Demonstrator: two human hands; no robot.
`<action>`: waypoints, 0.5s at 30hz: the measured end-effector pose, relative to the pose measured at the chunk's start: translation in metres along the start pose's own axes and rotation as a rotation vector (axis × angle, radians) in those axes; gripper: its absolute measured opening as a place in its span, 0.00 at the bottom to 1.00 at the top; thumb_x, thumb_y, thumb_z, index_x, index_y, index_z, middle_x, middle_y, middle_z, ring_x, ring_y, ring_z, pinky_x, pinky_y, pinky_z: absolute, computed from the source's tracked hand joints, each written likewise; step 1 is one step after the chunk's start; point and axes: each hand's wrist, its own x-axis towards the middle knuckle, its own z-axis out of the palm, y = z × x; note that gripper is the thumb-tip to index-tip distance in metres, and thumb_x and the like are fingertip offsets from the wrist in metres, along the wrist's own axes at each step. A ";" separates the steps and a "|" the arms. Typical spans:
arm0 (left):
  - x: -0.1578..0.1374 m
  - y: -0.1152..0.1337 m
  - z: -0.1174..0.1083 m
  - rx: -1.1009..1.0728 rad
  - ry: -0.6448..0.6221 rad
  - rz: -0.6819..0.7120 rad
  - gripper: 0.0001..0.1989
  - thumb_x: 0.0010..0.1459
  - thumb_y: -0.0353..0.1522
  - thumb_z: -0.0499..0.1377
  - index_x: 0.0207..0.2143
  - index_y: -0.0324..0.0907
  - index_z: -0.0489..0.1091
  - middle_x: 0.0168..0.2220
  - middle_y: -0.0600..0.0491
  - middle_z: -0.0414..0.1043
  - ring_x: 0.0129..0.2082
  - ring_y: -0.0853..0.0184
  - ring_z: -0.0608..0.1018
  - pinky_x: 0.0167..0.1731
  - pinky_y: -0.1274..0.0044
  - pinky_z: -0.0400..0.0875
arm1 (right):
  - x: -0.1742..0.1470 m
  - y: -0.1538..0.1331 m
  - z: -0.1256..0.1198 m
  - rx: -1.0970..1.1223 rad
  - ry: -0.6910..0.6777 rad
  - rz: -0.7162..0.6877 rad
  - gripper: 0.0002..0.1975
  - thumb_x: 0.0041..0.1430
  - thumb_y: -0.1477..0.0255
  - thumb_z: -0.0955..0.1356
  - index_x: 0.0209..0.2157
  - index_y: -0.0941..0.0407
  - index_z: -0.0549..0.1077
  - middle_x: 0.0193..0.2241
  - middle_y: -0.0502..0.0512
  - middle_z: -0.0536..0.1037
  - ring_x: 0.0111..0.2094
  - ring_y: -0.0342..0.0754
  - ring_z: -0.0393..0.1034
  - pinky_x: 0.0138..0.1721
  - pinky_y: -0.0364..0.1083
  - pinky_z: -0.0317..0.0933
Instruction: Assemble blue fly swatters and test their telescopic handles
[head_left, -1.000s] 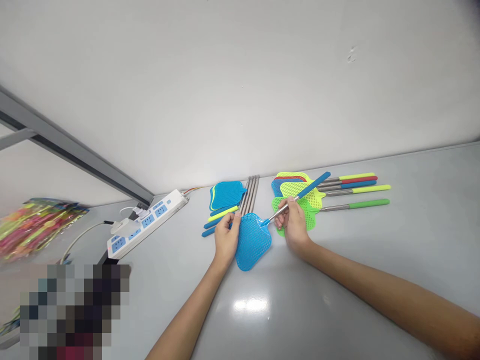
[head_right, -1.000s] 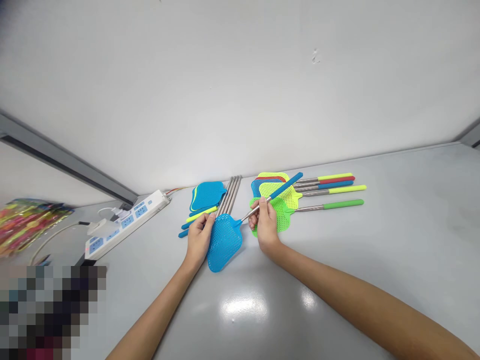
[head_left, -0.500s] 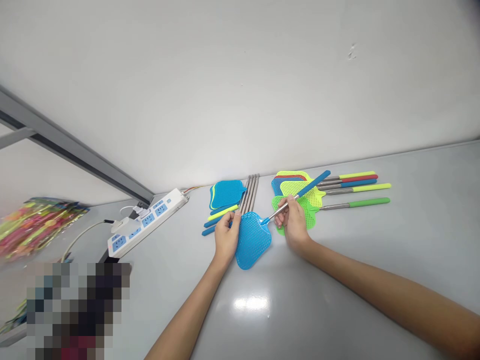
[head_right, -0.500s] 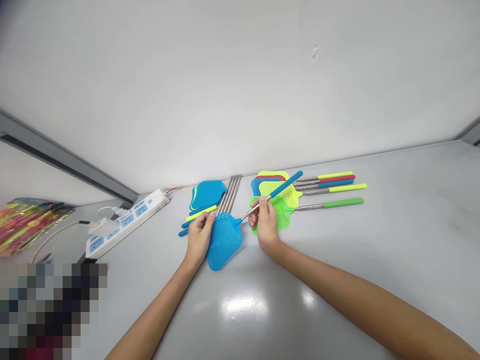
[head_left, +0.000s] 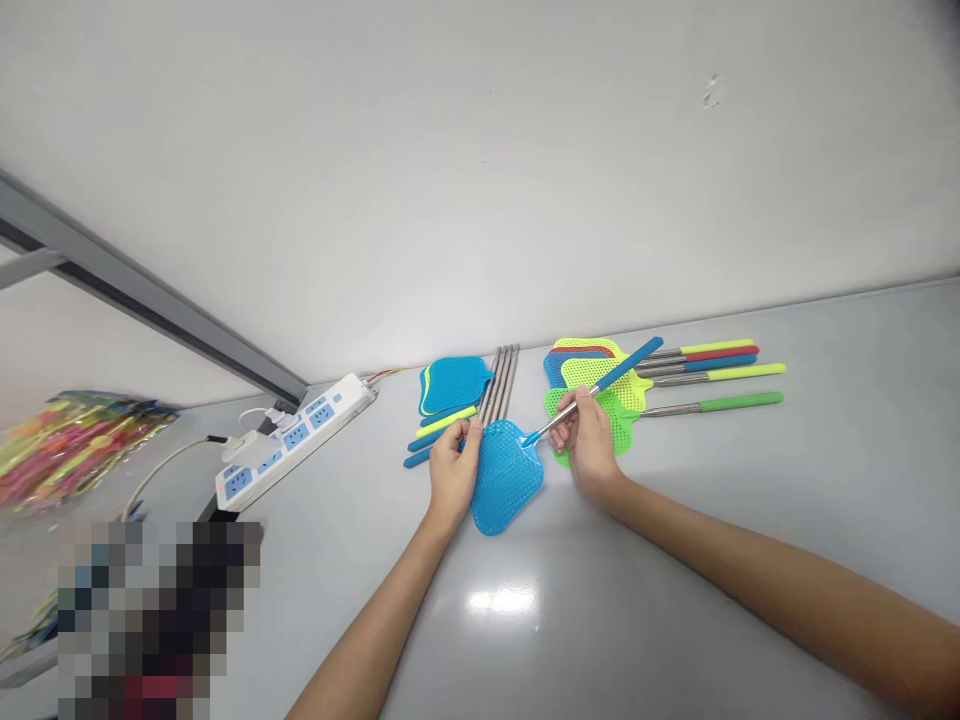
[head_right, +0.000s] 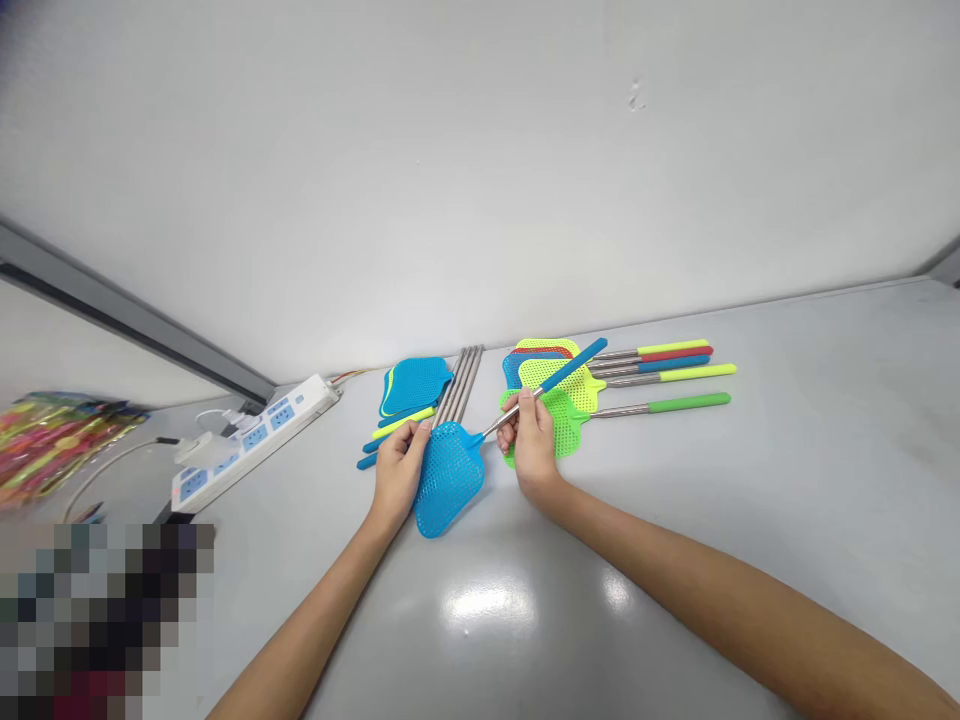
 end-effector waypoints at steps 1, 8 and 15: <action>0.000 0.000 0.000 0.005 -0.001 0.005 0.15 0.54 0.39 0.49 0.19 0.41 0.55 0.19 0.59 0.53 0.22 0.73 0.60 0.24 0.81 0.55 | 0.000 0.000 0.000 -0.001 -0.002 0.000 0.17 0.53 0.57 0.60 0.22 0.56 0.62 0.07 0.41 0.56 0.09 0.37 0.50 0.10 0.37 0.48; 0.000 -0.002 0.000 0.019 -0.005 0.020 0.15 0.54 0.39 0.49 0.19 0.41 0.55 0.20 0.59 0.53 0.22 0.73 0.59 0.24 0.81 0.55 | -0.001 -0.001 0.000 0.002 0.000 -0.001 0.16 0.53 0.58 0.60 0.22 0.56 0.62 0.07 0.41 0.56 0.09 0.37 0.50 0.10 0.37 0.48; 0.000 -0.001 0.000 0.038 0.002 0.012 0.15 0.54 0.39 0.49 0.19 0.41 0.55 0.19 0.59 0.53 0.22 0.73 0.59 0.24 0.81 0.55 | 0.000 -0.002 0.001 -0.001 0.013 0.006 0.17 0.52 0.57 0.61 0.22 0.56 0.62 0.07 0.41 0.55 0.09 0.37 0.50 0.10 0.37 0.48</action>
